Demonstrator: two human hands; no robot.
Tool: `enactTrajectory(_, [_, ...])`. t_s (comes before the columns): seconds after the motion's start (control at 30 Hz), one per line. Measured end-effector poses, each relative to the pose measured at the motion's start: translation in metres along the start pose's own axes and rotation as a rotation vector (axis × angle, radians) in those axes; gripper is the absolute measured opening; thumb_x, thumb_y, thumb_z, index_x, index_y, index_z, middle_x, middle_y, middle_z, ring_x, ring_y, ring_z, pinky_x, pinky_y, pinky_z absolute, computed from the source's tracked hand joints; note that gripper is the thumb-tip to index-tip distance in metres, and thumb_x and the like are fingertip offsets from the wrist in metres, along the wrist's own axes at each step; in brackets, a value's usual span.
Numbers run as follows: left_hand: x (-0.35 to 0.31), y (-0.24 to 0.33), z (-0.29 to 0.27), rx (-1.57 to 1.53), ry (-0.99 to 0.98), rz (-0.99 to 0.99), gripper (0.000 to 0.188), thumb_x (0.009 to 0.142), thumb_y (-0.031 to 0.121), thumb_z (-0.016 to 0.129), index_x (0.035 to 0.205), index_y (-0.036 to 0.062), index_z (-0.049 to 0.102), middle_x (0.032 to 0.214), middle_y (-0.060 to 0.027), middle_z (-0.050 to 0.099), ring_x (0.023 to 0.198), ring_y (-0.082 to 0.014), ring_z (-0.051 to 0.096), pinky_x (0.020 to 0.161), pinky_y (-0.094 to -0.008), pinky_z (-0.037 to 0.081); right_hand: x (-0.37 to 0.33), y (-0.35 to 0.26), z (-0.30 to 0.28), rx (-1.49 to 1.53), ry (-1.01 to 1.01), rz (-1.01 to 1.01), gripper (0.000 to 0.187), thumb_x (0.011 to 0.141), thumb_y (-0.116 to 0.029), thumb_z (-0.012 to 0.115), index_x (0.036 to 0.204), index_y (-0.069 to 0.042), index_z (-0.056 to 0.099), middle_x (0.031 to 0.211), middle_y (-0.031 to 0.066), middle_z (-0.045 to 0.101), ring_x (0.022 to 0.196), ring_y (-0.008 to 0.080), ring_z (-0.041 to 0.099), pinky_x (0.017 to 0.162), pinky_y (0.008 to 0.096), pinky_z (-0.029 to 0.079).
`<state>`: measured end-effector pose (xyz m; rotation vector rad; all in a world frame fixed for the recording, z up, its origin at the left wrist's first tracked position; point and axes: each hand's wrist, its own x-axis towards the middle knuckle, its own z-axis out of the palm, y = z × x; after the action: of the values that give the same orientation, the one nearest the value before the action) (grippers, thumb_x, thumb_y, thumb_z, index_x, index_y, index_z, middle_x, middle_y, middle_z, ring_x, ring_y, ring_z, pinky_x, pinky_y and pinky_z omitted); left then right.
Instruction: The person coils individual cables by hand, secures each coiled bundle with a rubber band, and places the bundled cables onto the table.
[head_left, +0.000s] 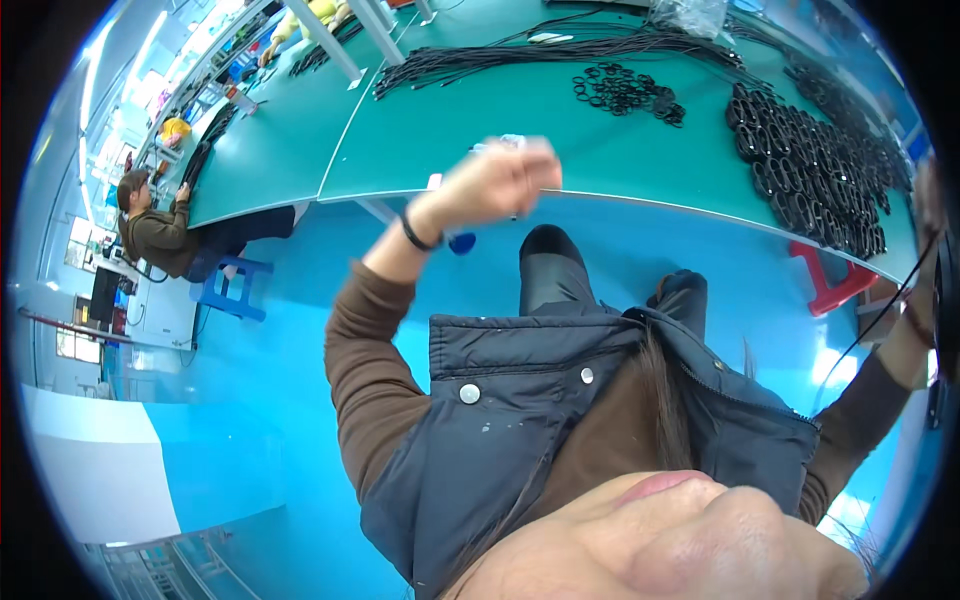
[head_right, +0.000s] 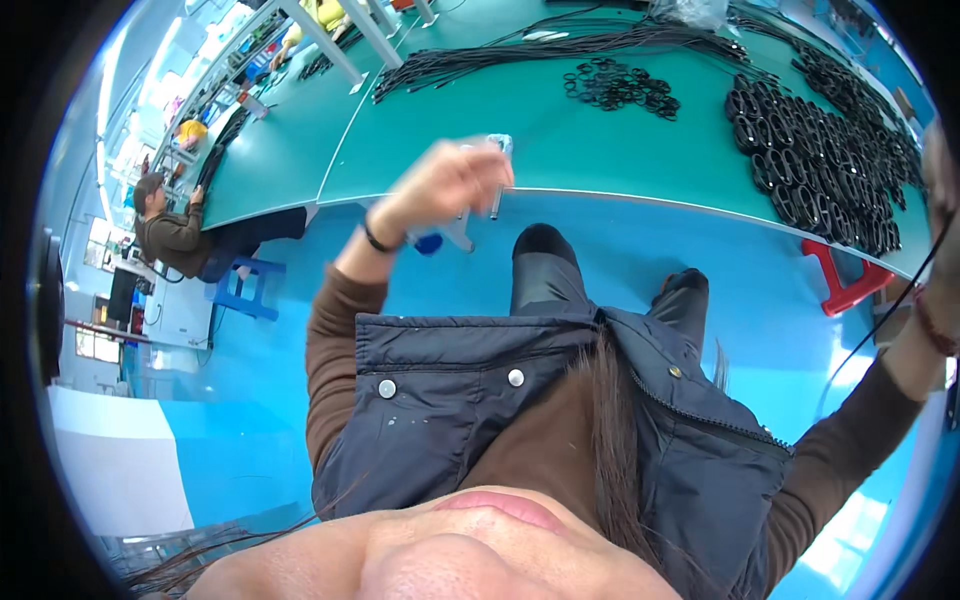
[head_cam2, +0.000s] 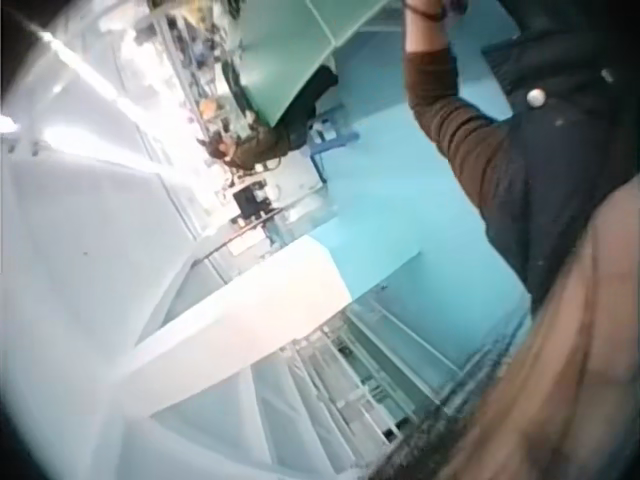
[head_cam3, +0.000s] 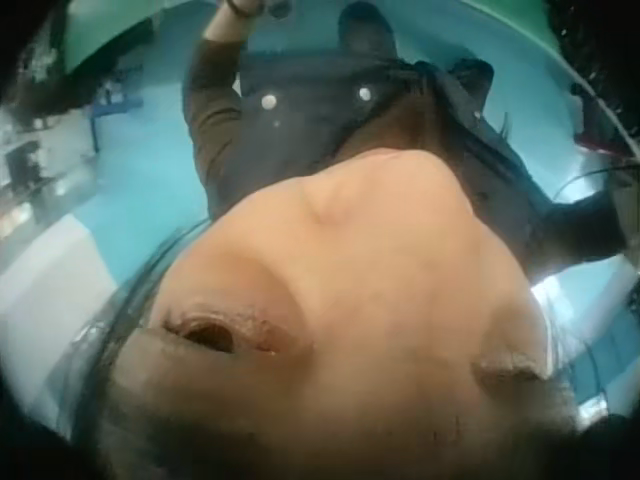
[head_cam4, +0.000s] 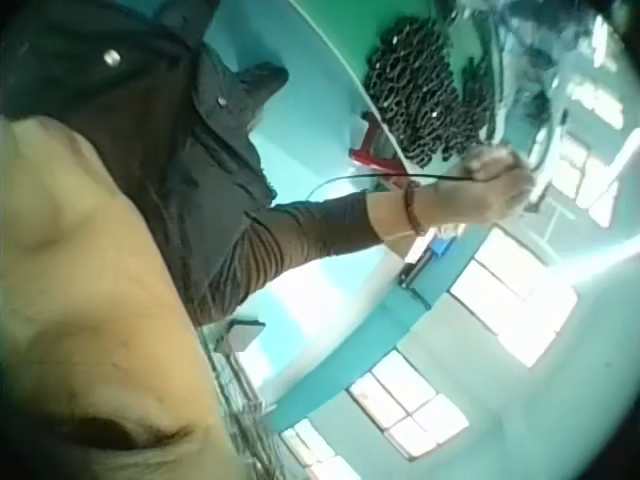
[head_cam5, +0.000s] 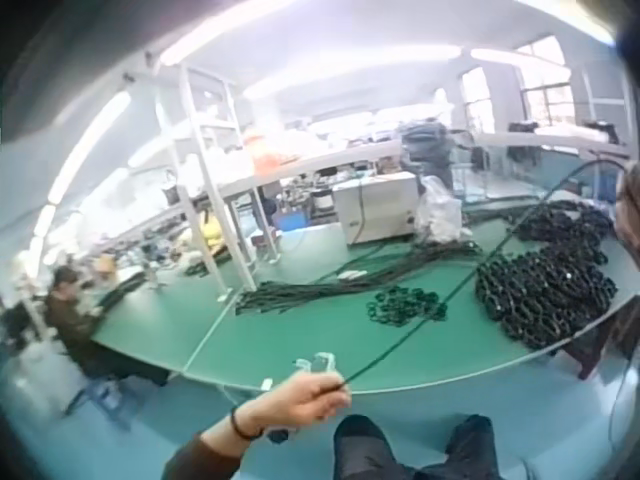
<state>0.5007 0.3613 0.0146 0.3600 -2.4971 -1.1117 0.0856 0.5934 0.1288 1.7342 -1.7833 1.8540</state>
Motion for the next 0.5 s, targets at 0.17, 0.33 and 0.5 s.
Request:
enactTrajectory(0.17, [-0.021,-0.045,0.072,-0.553,-0.311,-0.281,0.025,0.098,0.024,0.045,0.091,0.0027,0.055,0.058,0.0069,0.036,0.049,-0.0023,0.033,0.045,-0.019,0.028,-0.082,0.097,0.008,-0.361,-0.251,0.447,0.02,0.09,-0.019,0.053,0.1,-0.002,0.059,0.066,0.0,0.054,0.059,0.0047,0.047,0.052,0.0191,0.037])
enactTrajectory(0.33, [0.011,-0.007,0.086,-0.727,-0.229,-0.108,0.027,0.099,0.023,0.041,0.093,-0.0007,0.053,0.056,0.0066,0.034,0.047,-0.0027,0.03,0.042,-0.0194,0.025,-0.104,0.061,0.13,-0.515,-0.393,-0.291,0.076,0.075,-0.024,0.07,0.138,-0.004,0.034,0.138,0.021,0.039,0.13,0.0363,0.035,0.105,0.0424,0.028])
enactTrajectory(0.5, [0.039,0.021,0.102,-0.837,-0.125,-0.028,0.032,0.099,0.027,0.04,0.099,-0.0014,0.054,0.056,0.0002,0.046,0.042,-0.0055,0.04,0.04,-0.0201,0.033,-0.118,0.058,0.197,-0.034,-0.384,-0.257,0.03,0.09,-0.015,0.056,0.117,-0.001,0.052,0.098,0.0128,0.061,0.089,0.0249,0.058,0.079,0.0346,0.044])
